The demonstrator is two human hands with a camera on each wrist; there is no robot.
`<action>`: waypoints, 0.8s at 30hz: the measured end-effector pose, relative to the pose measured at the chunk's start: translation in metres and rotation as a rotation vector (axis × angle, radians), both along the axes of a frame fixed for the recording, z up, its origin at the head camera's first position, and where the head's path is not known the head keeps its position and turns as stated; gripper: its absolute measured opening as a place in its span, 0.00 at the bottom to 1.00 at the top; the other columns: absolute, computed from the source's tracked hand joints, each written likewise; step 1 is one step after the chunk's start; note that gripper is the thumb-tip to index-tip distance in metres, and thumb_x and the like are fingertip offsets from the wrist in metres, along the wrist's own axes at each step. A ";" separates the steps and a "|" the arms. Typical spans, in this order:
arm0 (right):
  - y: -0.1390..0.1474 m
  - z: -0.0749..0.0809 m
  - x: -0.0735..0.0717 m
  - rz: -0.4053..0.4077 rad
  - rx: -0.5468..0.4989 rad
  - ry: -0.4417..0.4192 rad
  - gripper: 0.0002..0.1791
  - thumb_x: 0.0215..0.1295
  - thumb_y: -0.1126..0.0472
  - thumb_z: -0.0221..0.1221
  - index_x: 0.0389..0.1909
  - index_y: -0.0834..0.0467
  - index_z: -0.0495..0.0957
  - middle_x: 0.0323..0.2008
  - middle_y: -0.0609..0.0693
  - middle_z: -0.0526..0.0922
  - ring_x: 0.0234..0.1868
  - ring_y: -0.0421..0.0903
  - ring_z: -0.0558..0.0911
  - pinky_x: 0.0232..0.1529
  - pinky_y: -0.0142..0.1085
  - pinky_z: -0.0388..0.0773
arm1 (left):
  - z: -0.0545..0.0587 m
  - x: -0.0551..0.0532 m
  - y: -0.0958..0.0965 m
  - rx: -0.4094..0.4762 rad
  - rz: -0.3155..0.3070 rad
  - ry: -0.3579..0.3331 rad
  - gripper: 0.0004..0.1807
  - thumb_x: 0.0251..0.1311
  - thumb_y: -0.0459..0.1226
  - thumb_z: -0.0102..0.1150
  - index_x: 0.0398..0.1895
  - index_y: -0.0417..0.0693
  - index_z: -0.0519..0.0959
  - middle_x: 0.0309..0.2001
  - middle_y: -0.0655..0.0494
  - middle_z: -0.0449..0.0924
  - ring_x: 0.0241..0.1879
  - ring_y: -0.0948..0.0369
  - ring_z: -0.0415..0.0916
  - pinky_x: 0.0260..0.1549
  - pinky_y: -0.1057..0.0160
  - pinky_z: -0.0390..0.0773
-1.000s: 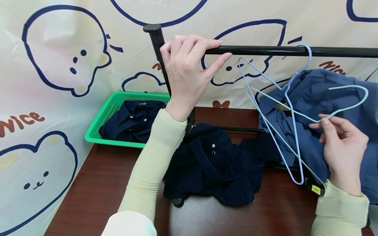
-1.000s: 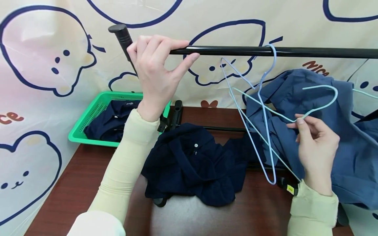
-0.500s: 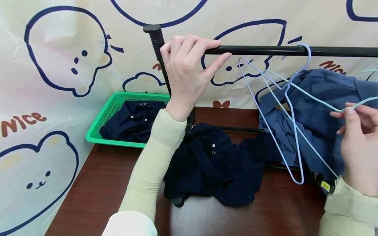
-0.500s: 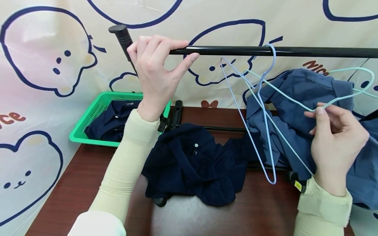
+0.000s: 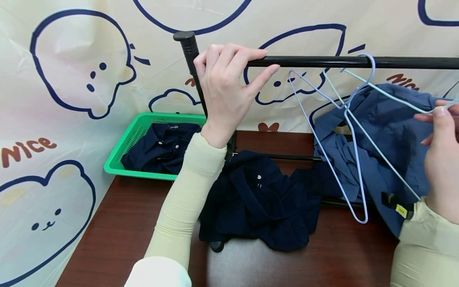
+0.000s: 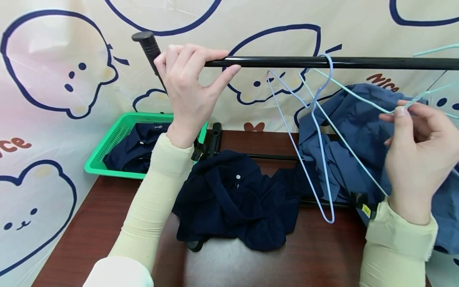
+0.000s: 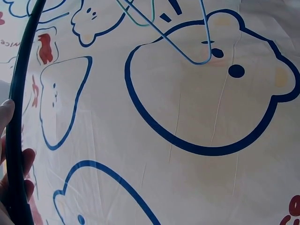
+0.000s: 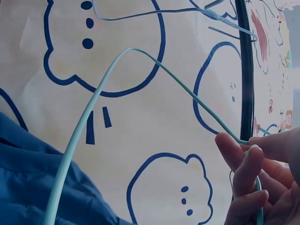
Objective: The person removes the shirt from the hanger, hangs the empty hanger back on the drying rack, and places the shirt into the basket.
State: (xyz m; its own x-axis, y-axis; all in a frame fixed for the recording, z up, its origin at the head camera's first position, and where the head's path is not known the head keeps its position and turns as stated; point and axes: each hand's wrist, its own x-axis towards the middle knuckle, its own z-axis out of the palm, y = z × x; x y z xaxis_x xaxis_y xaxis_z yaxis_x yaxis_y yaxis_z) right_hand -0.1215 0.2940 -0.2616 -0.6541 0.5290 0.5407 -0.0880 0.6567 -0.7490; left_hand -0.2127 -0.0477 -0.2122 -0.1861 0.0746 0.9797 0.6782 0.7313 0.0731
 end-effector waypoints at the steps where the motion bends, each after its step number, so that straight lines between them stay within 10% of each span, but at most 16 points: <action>1: -0.001 0.001 -0.001 0.007 0.003 0.008 0.17 0.71 0.51 0.46 0.57 0.50 0.71 0.51 0.41 0.79 0.21 0.29 0.65 0.28 0.19 0.61 | 0.000 0.000 0.000 0.000 0.000 0.000 0.21 0.58 0.58 0.56 0.40 0.54 0.85 0.37 0.61 0.80 0.42 0.59 0.66 0.50 0.56 0.55; 24: -0.023 -0.011 -0.015 0.072 0.152 0.079 0.14 0.64 0.50 0.56 0.47 0.47 0.82 0.35 0.43 0.85 0.17 0.27 0.70 0.24 0.20 0.66 | -0.001 -0.001 0.001 0.018 -0.017 0.015 0.20 0.56 0.57 0.59 0.40 0.53 0.85 0.37 0.60 0.80 0.42 0.58 0.66 0.51 0.56 0.54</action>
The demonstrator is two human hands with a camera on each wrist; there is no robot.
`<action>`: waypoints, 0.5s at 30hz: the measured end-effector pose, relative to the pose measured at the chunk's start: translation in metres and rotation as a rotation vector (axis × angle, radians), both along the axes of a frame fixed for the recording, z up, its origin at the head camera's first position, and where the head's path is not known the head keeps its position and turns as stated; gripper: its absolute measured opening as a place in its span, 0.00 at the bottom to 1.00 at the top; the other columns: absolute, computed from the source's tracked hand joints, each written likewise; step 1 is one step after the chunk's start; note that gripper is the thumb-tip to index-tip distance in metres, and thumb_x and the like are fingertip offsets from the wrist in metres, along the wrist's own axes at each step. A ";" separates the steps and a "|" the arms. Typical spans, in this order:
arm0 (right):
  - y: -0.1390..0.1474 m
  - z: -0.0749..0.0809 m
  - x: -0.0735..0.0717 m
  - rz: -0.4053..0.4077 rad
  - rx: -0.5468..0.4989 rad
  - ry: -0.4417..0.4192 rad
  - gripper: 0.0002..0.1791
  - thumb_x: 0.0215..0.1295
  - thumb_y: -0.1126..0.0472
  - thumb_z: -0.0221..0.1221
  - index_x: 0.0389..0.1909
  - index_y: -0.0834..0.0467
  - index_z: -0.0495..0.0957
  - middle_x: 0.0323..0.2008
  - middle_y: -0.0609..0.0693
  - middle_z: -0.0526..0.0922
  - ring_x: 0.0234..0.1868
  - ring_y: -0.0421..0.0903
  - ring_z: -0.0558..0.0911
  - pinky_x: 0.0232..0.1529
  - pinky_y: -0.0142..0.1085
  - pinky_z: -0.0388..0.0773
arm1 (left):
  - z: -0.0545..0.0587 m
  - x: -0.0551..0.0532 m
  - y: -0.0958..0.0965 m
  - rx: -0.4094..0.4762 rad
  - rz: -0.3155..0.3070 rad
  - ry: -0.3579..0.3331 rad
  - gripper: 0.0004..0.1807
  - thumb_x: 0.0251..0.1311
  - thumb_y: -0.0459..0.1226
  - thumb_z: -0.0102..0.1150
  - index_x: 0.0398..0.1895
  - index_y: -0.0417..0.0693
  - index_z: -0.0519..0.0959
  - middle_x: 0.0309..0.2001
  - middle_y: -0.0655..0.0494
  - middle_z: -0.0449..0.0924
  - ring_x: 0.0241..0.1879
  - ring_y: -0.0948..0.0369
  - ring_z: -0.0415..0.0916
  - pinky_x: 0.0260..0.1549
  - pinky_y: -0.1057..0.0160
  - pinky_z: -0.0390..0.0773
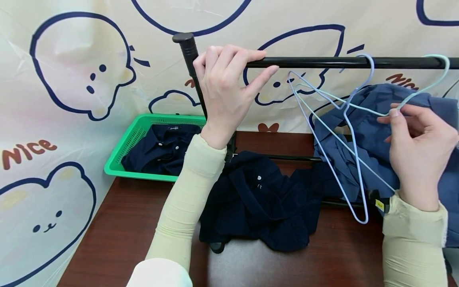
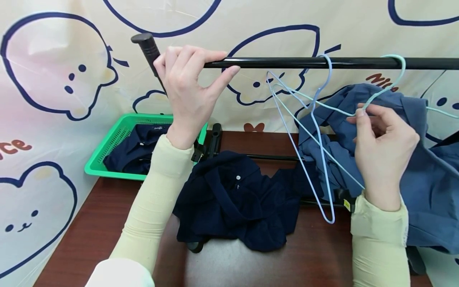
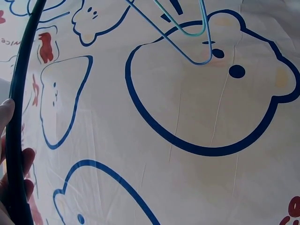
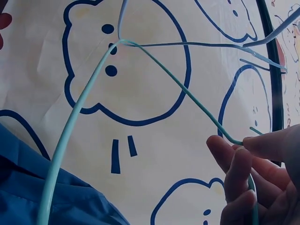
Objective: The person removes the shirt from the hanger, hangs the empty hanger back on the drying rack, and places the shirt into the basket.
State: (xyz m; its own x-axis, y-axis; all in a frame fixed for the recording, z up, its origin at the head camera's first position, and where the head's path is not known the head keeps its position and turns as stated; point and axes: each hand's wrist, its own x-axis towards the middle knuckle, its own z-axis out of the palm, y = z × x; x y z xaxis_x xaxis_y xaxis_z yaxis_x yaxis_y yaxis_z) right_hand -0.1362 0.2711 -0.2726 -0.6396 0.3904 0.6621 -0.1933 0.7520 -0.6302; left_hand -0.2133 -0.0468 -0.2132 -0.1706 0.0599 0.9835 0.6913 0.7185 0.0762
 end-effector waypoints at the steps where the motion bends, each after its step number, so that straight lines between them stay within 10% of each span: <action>1: 0.000 0.000 0.000 -0.008 0.001 -0.003 0.14 0.65 0.50 0.56 0.47 0.47 0.82 0.36 0.43 0.85 0.17 0.27 0.70 0.24 0.20 0.66 | 0.000 0.000 0.000 0.001 -0.001 -0.001 0.20 0.56 0.57 0.59 0.40 0.53 0.85 0.37 0.60 0.80 0.42 0.58 0.66 0.51 0.56 0.54; 15: 0.010 -0.001 -0.004 -0.155 -0.097 -0.116 0.16 0.68 0.49 0.50 0.52 0.47 0.77 0.48 0.40 0.81 0.20 0.21 0.69 0.25 0.16 0.63 | 0.000 0.001 -0.001 -0.009 0.016 -0.004 0.21 0.57 0.57 0.57 0.40 0.54 0.85 0.37 0.61 0.80 0.41 0.58 0.65 0.49 0.55 0.55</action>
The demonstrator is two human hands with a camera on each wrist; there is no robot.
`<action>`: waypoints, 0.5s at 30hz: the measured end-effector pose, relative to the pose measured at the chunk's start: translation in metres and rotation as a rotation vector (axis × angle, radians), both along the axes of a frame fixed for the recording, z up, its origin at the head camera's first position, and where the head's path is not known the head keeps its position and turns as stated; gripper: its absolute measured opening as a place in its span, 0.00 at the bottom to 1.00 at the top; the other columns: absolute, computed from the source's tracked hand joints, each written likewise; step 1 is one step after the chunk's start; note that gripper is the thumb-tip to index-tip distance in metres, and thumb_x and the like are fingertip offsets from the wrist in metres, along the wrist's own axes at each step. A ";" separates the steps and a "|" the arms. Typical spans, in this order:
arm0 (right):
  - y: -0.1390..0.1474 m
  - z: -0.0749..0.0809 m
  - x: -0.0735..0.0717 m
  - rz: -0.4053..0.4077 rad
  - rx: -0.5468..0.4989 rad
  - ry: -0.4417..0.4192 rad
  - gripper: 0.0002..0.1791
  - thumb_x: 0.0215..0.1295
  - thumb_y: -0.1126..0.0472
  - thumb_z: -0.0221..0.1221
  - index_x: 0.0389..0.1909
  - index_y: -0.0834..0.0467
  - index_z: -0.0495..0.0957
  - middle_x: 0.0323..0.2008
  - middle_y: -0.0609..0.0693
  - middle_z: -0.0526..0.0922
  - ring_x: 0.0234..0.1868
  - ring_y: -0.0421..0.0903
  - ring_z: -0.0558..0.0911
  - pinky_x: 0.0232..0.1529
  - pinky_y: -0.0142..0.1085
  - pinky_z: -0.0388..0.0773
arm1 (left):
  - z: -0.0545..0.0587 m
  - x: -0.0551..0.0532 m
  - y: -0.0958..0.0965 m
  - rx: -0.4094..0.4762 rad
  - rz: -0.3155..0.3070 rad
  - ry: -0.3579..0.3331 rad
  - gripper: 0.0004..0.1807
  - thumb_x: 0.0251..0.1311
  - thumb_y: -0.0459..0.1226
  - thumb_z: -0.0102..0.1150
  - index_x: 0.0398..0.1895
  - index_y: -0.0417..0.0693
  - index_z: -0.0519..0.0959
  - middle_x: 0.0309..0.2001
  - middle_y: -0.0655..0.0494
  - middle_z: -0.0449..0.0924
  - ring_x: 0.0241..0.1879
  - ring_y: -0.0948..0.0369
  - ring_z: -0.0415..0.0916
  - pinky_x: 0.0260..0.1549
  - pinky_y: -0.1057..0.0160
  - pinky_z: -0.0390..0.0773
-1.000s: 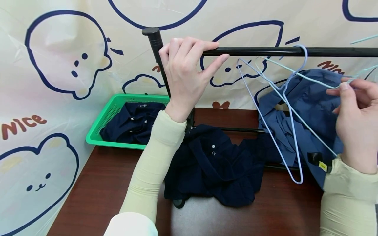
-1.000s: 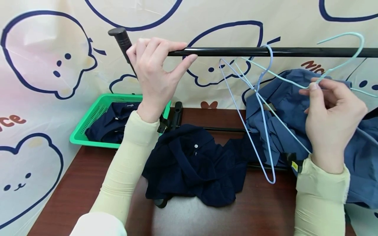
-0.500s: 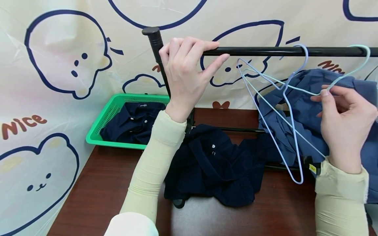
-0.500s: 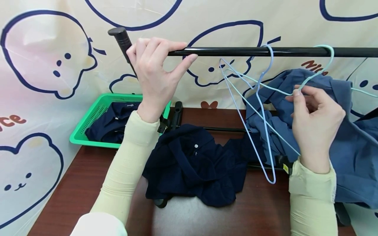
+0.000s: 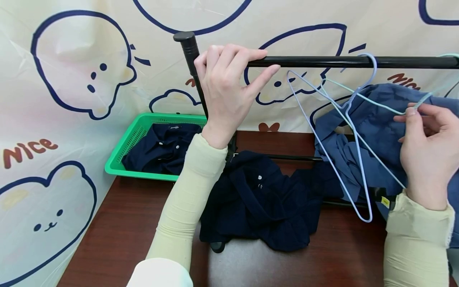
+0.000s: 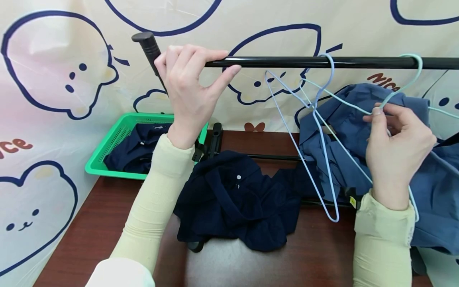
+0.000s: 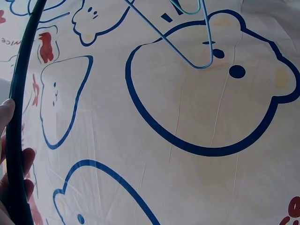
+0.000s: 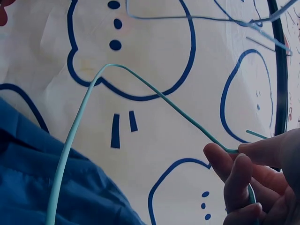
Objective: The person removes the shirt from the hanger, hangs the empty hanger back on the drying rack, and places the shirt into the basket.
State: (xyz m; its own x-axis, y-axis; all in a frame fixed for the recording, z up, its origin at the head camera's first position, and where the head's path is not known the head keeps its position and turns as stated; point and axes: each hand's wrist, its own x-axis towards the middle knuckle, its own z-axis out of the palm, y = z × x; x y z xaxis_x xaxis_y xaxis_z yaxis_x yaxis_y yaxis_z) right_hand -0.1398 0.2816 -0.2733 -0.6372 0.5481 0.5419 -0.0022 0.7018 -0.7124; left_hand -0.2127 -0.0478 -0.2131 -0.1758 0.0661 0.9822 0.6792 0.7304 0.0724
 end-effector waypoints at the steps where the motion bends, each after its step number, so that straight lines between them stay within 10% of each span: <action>1: 0.001 0.000 0.000 -0.001 -0.018 -0.006 0.16 0.69 0.49 0.50 0.53 0.47 0.77 0.49 0.39 0.80 0.20 0.21 0.69 0.24 0.15 0.62 | 0.000 0.000 0.000 0.000 0.000 -0.001 0.20 0.57 0.57 0.57 0.40 0.54 0.85 0.37 0.61 0.80 0.41 0.58 0.65 0.50 0.56 0.55; 15: 0.001 -0.006 0.001 -0.089 0.051 0.014 0.18 0.65 0.44 0.52 0.55 0.39 0.75 0.48 0.38 0.79 0.36 0.23 0.64 0.43 0.24 0.62 | 0.000 0.000 0.000 -0.004 -0.001 -0.001 0.21 0.57 0.57 0.57 0.40 0.54 0.85 0.37 0.60 0.80 0.42 0.58 0.66 0.51 0.56 0.55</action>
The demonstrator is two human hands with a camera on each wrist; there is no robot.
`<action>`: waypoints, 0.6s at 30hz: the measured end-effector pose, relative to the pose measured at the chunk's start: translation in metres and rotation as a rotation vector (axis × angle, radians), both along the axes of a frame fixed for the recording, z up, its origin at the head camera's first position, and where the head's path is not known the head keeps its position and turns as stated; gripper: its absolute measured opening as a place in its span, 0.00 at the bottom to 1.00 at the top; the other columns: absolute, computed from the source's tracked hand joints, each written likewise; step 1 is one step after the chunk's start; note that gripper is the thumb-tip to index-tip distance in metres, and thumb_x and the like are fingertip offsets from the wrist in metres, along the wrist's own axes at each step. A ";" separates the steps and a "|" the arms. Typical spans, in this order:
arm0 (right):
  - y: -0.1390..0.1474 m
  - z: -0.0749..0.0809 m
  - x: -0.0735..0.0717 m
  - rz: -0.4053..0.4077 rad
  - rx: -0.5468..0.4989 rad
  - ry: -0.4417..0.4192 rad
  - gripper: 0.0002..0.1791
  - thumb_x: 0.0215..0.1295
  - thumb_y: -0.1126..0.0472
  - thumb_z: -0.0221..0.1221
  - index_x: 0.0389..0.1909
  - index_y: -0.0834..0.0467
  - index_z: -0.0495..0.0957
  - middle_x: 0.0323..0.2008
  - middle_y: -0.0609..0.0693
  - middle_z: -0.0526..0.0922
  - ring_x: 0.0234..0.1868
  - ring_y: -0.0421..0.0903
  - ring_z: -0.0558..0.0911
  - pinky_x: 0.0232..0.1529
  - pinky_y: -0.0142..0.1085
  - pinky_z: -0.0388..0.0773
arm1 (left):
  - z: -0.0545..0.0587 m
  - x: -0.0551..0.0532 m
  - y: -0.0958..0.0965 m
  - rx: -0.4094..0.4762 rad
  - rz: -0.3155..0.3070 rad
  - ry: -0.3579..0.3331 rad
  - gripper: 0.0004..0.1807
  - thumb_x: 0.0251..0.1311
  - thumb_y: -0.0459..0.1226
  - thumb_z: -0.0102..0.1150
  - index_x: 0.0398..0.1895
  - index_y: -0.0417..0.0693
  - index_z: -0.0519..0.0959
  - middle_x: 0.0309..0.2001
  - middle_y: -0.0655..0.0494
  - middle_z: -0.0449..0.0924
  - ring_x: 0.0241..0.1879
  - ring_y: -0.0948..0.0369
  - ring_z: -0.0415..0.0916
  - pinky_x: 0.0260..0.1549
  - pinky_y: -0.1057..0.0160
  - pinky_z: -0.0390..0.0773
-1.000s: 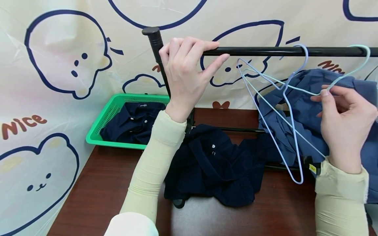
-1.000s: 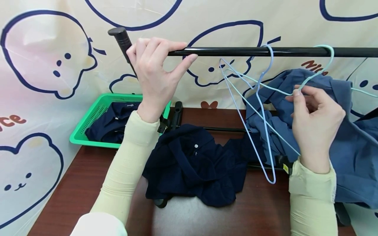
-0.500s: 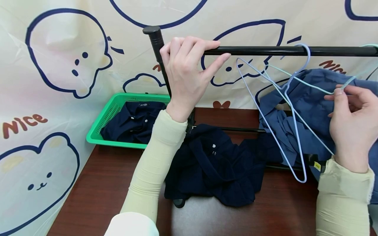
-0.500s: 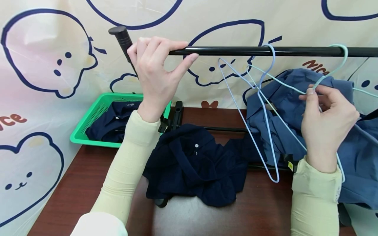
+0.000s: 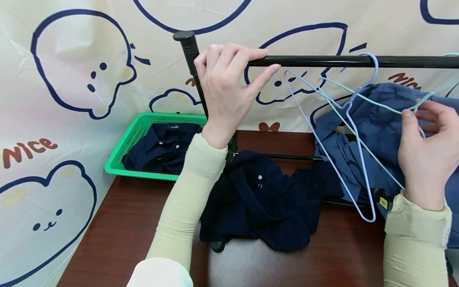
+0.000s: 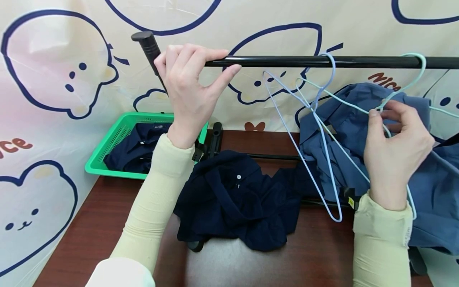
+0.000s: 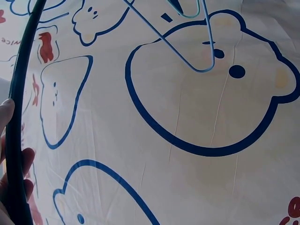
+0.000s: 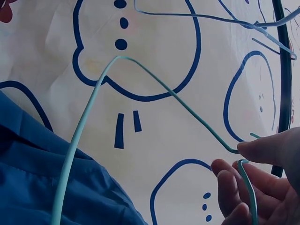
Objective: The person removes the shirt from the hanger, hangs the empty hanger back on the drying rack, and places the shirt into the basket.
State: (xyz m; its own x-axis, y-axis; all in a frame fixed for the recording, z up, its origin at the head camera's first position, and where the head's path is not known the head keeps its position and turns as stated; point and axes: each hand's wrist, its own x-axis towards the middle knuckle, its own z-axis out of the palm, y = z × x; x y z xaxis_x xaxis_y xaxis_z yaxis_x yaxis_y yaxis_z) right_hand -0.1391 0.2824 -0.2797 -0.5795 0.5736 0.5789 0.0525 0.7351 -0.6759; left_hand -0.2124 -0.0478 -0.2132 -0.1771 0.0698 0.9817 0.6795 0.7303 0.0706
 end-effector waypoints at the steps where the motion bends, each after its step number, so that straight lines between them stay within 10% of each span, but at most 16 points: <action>1: -0.001 0.000 0.000 0.001 0.004 0.001 0.19 0.65 0.44 0.52 0.56 0.39 0.74 0.48 0.39 0.79 0.36 0.23 0.65 0.43 0.24 0.62 | 0.000 0.000 0.000 0.000 0.001 0.000 0.21 0.57 0.57 0.57 0.40 0.54 0.85 0.37 0.60 0.80 0.42 0.59 0.66 0.51 0.56 0.55; 18: -0.015 0.011 0.022 0.046 0.059 0.117 0.26 0.67 0.45 0.51 0.64 0.45 0.62 0.61 0.34 0.63 0.59 0.32 0.61 0.60 0.31 0.52 | -0.001 -0.001 0.000 -0.007 0.009 0.005 0.21 0.57 0.58 0.56 0.40 0.53 0.85 0.37 0.59 0.80 0.41 0.58 0.65 0.50 0.56 0.55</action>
State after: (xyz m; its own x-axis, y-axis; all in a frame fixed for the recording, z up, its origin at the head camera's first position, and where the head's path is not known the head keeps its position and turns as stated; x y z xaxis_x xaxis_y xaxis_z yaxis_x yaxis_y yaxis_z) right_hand -0.1172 0.2675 -0.2683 -0.5312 0.5111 0.6758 -0.0586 0.7735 -0.6310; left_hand -0.2129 -0.0482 -0.2138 -0.1729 0.0755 0.9820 0.6734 0.7366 0.0619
